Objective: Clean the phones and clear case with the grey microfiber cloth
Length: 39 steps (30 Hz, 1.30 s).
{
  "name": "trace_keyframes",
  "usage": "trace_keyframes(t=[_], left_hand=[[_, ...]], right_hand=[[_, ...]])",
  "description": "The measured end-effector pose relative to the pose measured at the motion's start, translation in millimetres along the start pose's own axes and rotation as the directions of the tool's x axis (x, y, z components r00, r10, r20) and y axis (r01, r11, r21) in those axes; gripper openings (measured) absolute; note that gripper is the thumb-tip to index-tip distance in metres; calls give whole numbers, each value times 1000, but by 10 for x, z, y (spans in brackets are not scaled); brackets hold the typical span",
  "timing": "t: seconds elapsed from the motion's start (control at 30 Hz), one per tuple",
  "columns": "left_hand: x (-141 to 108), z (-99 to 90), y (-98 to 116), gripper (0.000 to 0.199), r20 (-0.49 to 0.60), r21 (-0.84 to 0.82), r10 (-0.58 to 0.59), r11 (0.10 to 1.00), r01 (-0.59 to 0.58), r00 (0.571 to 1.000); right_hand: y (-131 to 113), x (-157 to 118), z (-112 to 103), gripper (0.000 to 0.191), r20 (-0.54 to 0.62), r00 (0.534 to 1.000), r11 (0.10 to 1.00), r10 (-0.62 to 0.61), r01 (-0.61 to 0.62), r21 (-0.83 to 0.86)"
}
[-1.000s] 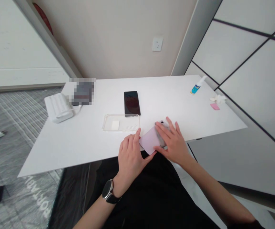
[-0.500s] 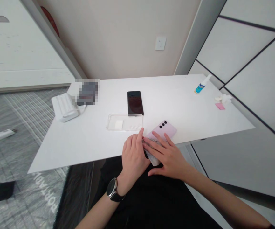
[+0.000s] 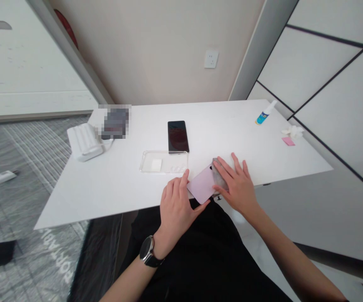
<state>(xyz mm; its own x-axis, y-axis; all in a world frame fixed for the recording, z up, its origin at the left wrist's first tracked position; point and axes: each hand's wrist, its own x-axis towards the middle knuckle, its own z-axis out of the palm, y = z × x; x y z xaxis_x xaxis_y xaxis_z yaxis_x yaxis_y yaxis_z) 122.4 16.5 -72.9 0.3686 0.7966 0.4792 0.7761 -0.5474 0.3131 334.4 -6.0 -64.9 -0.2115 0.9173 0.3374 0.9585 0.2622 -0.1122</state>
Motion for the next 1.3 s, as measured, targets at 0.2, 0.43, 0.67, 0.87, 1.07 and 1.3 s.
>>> trace_keyframes(t=[0.2, 0.43, 0.67, 0.87, 1.07, 1.3], left_hand=[[-3, 11, -13, 86, 23, 8, -14, 1000, 14, 1000], [8, 11, -9, 99, -20, -7, 12, 1000, -12, 1000], [5, 4, -16, 83, -14, 5, 1, 1000, -1, 1000], [10, 3, -15, 86, 13, 9, -1, 1000, 1, 1000], [0, 5, -9, 93, 0, 11, -5, 1000, 5, 1000], [-5, 15, -18, 87, 14, 55, -5, 998, 5, 1000]], right_hand=[[-172, -83, -35, 87, 114, 945, 950, -306, 295, 106], [-3, -41, -44, 77, -20, 1000, 1000, -3, 3, 1], [-164, -80, -39, 73, 55, 985, 983, -165, 160, 85], [-192, -39, -12, 81, 49, 987, 986, -151, 146, 83], [-181, -24, 16, 77, 21, 994, 994, -107, 106, 34], [-238, -37, 48, 85, 71, 956, 956, -285, 279, 91]])
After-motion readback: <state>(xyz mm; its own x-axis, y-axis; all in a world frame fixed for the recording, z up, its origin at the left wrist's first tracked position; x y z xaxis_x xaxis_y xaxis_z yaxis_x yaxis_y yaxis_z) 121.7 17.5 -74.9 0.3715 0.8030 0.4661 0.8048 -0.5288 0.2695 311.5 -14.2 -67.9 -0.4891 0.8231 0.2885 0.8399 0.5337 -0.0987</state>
